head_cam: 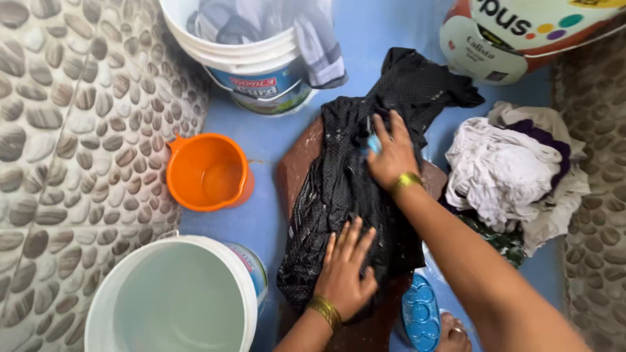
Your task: The person washes clothes by hand on a stone slab in a tiled area. They scrub a purple cloth, then a checkered shirt, and finally a black garment using a blue scrubber and water from a bucket.
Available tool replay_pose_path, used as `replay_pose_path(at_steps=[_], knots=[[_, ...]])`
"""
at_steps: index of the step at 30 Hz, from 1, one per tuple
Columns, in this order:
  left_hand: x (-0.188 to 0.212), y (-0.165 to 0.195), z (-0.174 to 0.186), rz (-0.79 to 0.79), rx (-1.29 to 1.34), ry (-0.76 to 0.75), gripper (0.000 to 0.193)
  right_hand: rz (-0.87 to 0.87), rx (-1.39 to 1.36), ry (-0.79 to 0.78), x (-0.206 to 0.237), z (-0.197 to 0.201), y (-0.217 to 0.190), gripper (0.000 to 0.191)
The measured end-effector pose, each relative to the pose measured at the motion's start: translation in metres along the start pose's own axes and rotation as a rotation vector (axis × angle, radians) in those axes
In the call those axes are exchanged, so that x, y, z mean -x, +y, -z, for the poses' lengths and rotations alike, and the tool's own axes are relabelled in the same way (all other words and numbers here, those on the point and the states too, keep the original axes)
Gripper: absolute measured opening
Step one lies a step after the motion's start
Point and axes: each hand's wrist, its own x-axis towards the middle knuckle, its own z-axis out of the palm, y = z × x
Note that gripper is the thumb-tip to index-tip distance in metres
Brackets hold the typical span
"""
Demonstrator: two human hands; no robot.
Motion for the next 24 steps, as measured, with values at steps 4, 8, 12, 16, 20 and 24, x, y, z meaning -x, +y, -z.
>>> replay_pose_path(at_steps=[4,8,12,16,20,24], knots=[[0.000,-0.021,-0.010,0.241,0.134,-0.052,0.022,0.261,-0.036,0.032,0.007,-0.005,0.008,0.068],[0.068,-0.019,-0.043,-0.186,0.159,-0.358,0.017,0.825,-0.042,-0.420,0.156,0.031,-0.015,0.068],[0.129,-0.033,-0.087,-0.419,0.273,-0.401,0.014,0.874,0.288,-0.650,0.182,0.025,-0.032,0.080],[0.128,-0.039,-0.090,-0.411,0.297,-0.397,0.017,0.030,-0.265,0.056,0.044,0.012,-0.015,0.040],[0.115,-0.007,-0.050,-0.290,0.450,-0.400,0.019,0.239,0.032,0.056,0.025,0.024,-0.032,0.053],[0.083,0.011,-0.017,-0.065,0.470,0.181,0.016,0.605,0.166,-0.385,0.124,0.026,-0.064,0.067]])
